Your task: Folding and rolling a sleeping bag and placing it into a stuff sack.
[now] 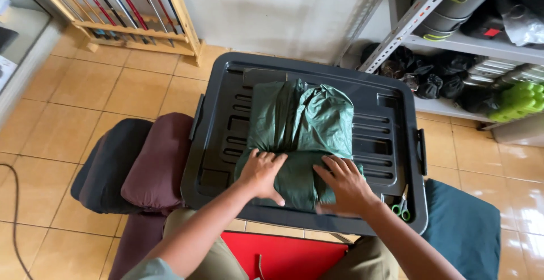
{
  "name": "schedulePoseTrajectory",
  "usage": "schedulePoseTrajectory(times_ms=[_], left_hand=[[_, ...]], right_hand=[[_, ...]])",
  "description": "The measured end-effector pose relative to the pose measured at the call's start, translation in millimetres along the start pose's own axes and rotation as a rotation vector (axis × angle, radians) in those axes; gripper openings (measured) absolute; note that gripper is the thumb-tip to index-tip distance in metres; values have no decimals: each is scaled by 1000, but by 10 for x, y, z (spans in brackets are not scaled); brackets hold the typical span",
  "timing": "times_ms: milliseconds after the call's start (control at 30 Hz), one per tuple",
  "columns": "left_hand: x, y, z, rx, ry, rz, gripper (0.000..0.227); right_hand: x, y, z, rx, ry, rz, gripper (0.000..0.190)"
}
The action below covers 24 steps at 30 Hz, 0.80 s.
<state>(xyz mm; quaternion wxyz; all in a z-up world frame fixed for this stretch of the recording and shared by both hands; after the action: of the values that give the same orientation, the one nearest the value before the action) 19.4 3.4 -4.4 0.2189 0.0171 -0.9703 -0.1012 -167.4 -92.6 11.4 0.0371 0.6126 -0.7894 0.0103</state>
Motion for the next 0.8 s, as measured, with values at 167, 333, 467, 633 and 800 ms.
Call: schedulePoseTrajectory(times_ms=[167,333,467,633,800], left_hand=[[-40,-158,0,-188,10,-27,137],[62,-1,-157,-101,-5,21,145],[207,333,-115,48,-147,154,159],[-46,194,223,93,-263,25,142],[-256,-24,220,141,-131,86,126]], right_hand=[[180,368,341,-8,345,68,161],[424,254,605,22,61,75,151],[464,239,629,21,-21,130,143],[590,150,626,22,-174,224,133],[738,145,698,-187,-170,404,116]])
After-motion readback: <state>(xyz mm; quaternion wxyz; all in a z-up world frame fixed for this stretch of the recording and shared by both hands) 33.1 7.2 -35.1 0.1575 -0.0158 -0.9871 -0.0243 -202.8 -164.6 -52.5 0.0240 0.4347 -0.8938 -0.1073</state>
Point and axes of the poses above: each hand's wrist, its own y-axis away from the middle knuckle, its own z-axis out of the palm, x = y × z, the point moved 7 cm from there along -y, towards the middle knuckle, and after that the axes turned 9 degrees about y, right-handed, at the moved point
